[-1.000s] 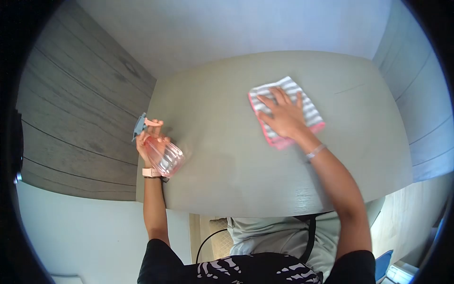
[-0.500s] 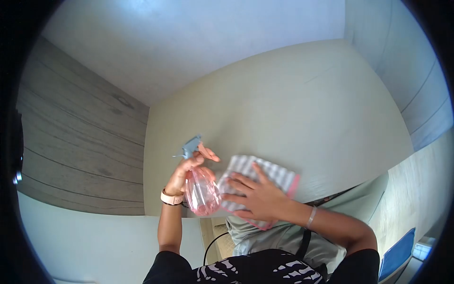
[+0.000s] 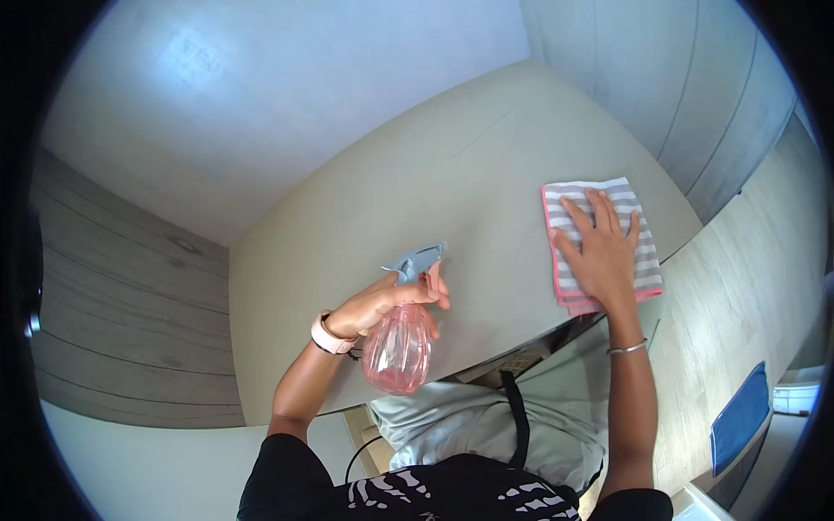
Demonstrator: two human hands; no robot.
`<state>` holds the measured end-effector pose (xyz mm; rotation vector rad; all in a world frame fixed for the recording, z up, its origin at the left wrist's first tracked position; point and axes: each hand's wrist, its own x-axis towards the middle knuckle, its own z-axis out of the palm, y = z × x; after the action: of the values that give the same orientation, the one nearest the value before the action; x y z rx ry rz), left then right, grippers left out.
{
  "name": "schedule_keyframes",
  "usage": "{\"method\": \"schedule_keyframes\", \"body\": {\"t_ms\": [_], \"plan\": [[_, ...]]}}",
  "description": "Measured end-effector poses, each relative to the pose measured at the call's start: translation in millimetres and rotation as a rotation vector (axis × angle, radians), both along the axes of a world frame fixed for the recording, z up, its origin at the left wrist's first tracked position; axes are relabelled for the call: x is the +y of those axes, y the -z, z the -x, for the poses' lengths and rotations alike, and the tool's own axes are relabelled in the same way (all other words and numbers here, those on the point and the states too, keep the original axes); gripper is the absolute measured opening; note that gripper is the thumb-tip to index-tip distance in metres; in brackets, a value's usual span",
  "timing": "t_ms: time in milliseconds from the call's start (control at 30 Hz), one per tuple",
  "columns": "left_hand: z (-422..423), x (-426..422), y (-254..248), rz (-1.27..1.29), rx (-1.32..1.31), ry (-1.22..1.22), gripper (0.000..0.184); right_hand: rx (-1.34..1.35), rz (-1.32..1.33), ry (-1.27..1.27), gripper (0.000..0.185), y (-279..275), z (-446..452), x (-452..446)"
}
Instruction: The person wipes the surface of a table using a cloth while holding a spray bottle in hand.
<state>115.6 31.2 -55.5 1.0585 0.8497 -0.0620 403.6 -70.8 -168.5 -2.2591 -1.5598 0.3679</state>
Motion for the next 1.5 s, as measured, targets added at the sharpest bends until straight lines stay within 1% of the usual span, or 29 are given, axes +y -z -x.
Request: {"method": "schedule_keyframes", "body": {"t_ms": [67,100,167,200,233,300,333,367,433,467,533,567,600,633,667,700,767,800,833,900,967,1100,1133,1167,1200,1300,1333,1400,1500], "plan": [[-2,-1,7,-0.006,-0.107,-0.076,0.024,-0.036,0.002,0.023,0.054,7,2,-1],[0,-3,7,-0.004,-0.109,-0.074,0.024,-0.065,0.005,0.034,0.055,8,4,-1],[8,-9,2,-0.1,-0.16,-0.203,0.022,-0.065,0.053,0.026,0.057,6,12,-2],[15,-12,2,-0.166,-0.151,-0.248,0.023,-0.078,0.051,0.033,0.058,7,20,-1],[22,-15,-1,-0.164,-0.154,-0.246,0.023,-0.092,0.048,0.04,0.058,8,29,0],[33,-21,-9,-0.163,-0.175,-0.41,0.027,-0.078,0.061,0.014,0.059,7,52,7],[37,-29,-10,-0.29,-0.168,-0.488,0.035,-0.082,0.029,-0.041,0.06,7,67,10],[40,-37,-12,-0.285,-0.164,-0.493,0.035,-0.086,-0.003,-0.097,0.06,6,84,14],[49,-50,-17,-0.423,-0.198,-0.733,0.041,-0.053,-0.06,-0.251,0.062,4,122,22],[53,-55,-16,-0.42,-0.194,-0.738,0.041,-0.03,-0.052,-0.358,0.062,-6,141,25],[63,-63,-14,-0.587,-0.26,-0.923,0.048,0.068,-0.087,-0.578,0.062,-13,178,24],[64,-67,-14,-0.588,-0.264,-0.928,0.048,0.135,-0.135,-0.691,0.062,-14,193,22],[66,-70,-15,-0.676,-0.248,-0.992,0.05,0.131,-0.135,-0.696,0.062,-16,203,15],[67,-74,-17,-0.765,-0.23,-1.055,0.052,0.151,-0.162,-0.814,0.061,-26,209,8],[68,-77,-20,-0.827,-0.218,-1.071,0.053,0.17,-0.189,-0.932,0.061,-30,214,0],[73,-79,-21,-0.827,-0.22,-1.077,0.053,0.166,-0.188,-0.937,0.061,-26,218,-10],[87,-84,-22,-0.941,-0.096,-1.053,0.053,0.242,-0.359,-0.889,0.061,-14,212,-24],[92,-86,-23,-0.955,-0.094,-1.046,0.055,0.237,-0.36,-0.853,0.056,-13,201,-30],[97,-87,-23,-0.954,-0.101,-1.056,0.055,0.228,-0.358,-0.86,0.056,-18,185,-33],[105,-88,-21,-1.015,-0.038,-1.006,0.054,0.161,-0.188,-0.8,0.053,-24,147,-32],[109,-86,-15,-1.006,-0.094,-1.048,0.053,0.115,-0.103,-0.675,0.053,-23,112,-31],[118,-83,-7,-1.014,-0.069,-1.069,0.054,-0.005,0.023,-0.375,0.056,-9,47,-18],[120,-82,-4,-1.022,-0.075,-1.07,0.054,-0.019,0.022,-0.376,0.056,-4,32,-11],[120,-81,-2,-1.018,-0.087,-1.079,0.054,-0.033,0.054,-0.275,0.057,0,19,-2],[121,-81,-2,-1.026,-0.09,-1.075,0.054,-0.042,0.086,-0.172,0.057,3,14,5],[123,-81,-1,-1.049,-0.103,-1.063,0.055,-0.102,0.114,-0.131,0.058,9,25,26],[124,-81,-1,-1.067,-0.106,-1.049,0.056,-0.1,0.112,-0.184,0.058,9,35,30],[124,-82,-1,-1.081,-0.112,-1.046,0.056,-0.08,0.03,-0.369,0.057,5,65,30],[128,-82,3,-1.093,-0.088,-1.038,0.057,-0.006,-0.073,-0.72,0.056,-4,125,32]]}}
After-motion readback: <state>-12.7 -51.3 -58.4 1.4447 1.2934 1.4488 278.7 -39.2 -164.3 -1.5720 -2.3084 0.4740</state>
